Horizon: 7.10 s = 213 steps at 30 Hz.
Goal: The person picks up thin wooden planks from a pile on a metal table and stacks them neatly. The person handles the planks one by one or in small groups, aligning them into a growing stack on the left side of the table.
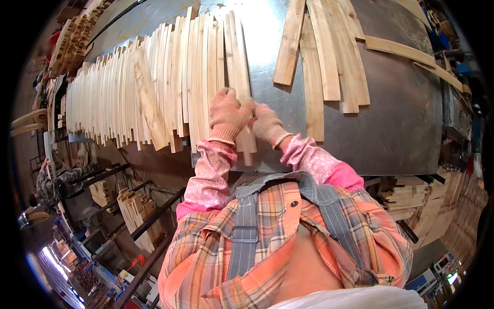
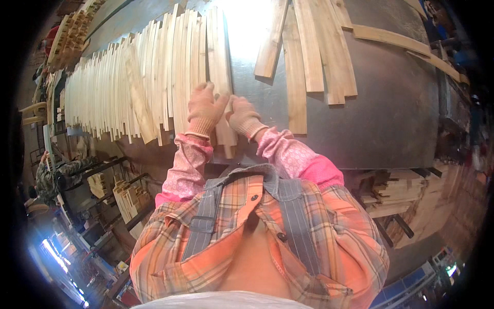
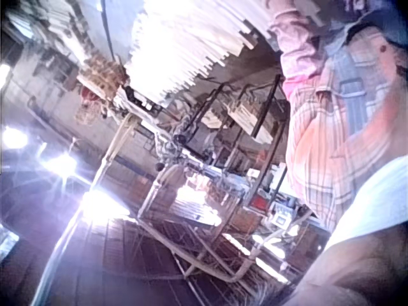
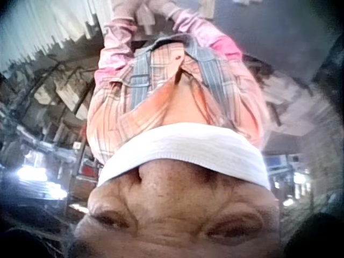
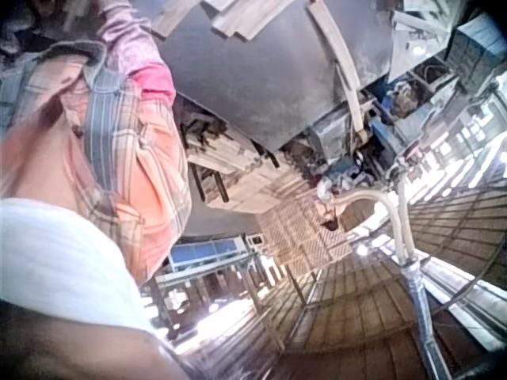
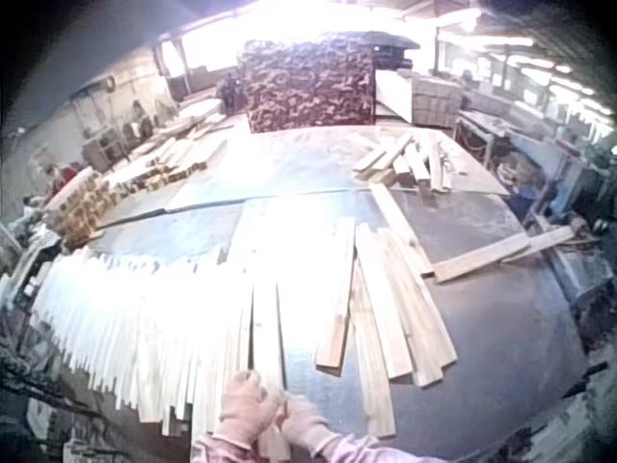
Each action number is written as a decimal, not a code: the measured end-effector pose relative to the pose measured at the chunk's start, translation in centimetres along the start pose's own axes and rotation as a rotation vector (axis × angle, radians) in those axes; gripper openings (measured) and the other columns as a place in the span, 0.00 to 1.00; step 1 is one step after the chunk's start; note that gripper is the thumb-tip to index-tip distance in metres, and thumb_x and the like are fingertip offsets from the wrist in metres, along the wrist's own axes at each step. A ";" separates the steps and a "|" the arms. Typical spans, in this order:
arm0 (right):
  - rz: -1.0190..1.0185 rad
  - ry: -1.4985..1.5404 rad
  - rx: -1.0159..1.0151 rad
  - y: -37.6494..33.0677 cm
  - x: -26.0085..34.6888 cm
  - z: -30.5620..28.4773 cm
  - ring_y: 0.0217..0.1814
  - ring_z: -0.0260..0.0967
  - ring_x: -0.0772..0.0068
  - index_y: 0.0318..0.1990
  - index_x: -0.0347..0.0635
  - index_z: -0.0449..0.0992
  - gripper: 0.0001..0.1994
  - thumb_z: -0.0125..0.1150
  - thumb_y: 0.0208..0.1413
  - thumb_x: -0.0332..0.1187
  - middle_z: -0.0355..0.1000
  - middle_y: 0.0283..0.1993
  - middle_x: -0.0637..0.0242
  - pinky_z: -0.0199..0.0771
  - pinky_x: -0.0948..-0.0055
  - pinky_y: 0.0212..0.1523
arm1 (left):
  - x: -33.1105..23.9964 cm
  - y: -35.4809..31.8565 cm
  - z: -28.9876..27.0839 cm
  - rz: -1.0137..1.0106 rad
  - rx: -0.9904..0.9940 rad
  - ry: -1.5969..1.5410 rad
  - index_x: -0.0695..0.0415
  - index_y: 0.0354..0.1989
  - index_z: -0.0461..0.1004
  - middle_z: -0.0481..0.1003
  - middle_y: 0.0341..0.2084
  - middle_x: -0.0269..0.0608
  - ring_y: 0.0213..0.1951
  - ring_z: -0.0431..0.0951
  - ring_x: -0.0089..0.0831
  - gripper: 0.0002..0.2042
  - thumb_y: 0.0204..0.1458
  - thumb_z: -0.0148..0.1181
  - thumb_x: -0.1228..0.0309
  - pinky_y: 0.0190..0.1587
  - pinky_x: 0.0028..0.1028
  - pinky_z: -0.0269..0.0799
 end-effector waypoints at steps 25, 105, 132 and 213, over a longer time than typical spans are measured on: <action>-0.012 0.047 0.316 -3.2 0.6 -0.2 0.65 0.70 0.39 0.69 0.43 0.65 0.38 0.68 0.50 0.44 0.74 0.59 0.41 0.69 0.54 0.67 | -0.4 1.7 2.1 0.137 -0.164 0.085 0.61 0.72 0.61 0.58 0.73 0.54 0.73 0.56 0.54 0.43 0.50 0.66 0.50 0.75 0.47 0.48; 0.503 -0.494 -0.333 -2.0 -18.1 -19.6 0.63 0.74 0.49 0.66 0.35 0.68 0.36 0.70 0.49 0.41 0.74 0.61 0.48 0.74 0.58 0.63 | -1.2 9.6 5.3 0.247 0.795 -1.239 0.50 0.62 0.77 0.81 0.46 0.43 0.45 0.81 0.41 0.22 0.57 0.63 0.71 0.52 0.41 0.78; 0.141 -0.226 0.674 -9.4 -6.3 -0.4 0.64 0.71 0.41 0.68 0.35 0.64 0.40 0.69 0.52 0.50 0.73 0.59 0.38 0.71 0.54 0.64 | -9.0 5.3 0.8 0.515 -0.334 -0.237 0.59 0.64 0.71 0.75 0.58 0.55 0.59 0.74 0.56 0.33 0.51 0.69 0.56 0.64 0.43 0.68; 0.106 0.080 0.292 -5.8 -9.1 -4.5 0.66 0.68 0.41 0.67 0.33 0.66 0.36 0.64 0.57 0.49 0.71 0.64 0.42 0.68 0.56 0.67 | -3.6 -19.3 7.2 -0.265 0.598 -0.039 0.61 0.48 0.76 0.79 0.47 0.59 0.51 0.79 0.55 0.21 0.55 0.56 0.56 0.55 0.47 0.74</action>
Point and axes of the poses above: each hand's wrist, its own y-axis towards the middle knuckle, its own z-axis out of the palm, x = y × z, the point moved 8 cm from there along y, towards the middle knuckle
